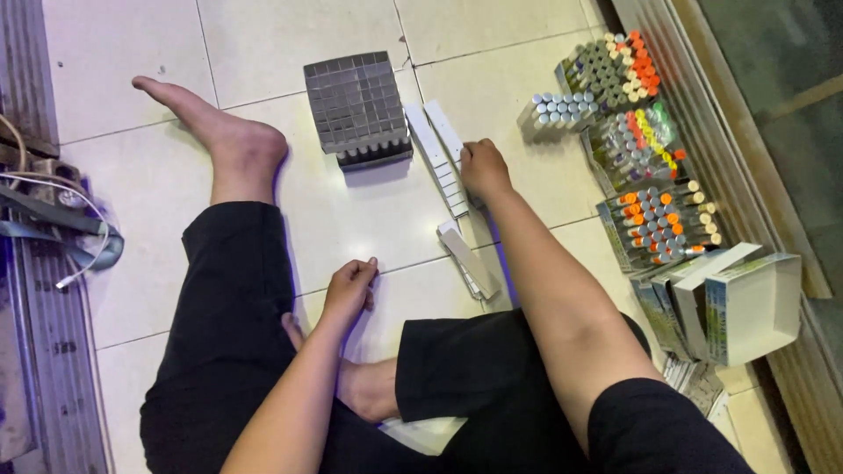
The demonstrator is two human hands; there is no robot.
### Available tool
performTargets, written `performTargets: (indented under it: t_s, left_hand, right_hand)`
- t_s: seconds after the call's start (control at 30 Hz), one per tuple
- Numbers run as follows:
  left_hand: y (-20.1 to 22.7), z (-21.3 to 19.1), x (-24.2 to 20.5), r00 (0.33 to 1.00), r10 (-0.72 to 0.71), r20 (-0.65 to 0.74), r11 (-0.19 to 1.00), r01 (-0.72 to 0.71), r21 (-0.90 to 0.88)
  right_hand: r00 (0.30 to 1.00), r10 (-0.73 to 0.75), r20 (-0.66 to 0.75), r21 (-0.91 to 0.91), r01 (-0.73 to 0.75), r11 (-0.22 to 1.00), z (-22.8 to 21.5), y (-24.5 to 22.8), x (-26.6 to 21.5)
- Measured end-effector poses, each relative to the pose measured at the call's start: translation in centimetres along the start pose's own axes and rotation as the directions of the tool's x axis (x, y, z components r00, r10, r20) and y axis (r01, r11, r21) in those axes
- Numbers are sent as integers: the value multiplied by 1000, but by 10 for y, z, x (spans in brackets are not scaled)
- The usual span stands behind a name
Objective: Assembling a grid-style divider system by slotting individual strips into a base for product packaging
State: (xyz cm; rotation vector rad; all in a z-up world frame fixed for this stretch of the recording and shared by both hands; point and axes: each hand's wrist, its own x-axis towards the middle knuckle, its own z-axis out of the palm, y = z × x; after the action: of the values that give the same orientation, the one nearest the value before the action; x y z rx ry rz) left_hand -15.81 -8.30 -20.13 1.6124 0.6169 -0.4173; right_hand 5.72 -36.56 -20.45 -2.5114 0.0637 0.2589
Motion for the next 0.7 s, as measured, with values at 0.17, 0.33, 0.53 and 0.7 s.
performTargets:
  t_s: [0.17,0.33,0.53,0.7]
  left_hand:
    - [-5,0,3,999,16,52,999,-19,51]
    - [4,-1,-6,996,9,83,995,-17,100]
    - [0,-1,-2,994,38,99,982,-56,182]
    - [6,-1,-8,993,33,111,972,-57,229]
  right_hand:
    - [998,5,60,130,-13,991,-18,-22,-13]
    - [995,29,92,135,-41,990,-26,-47,-25]
    - [992,56,117,-63,-49,997,-48,-102,-66]
    - [994,68,84,-136,-56,989,-29,-106,-66]
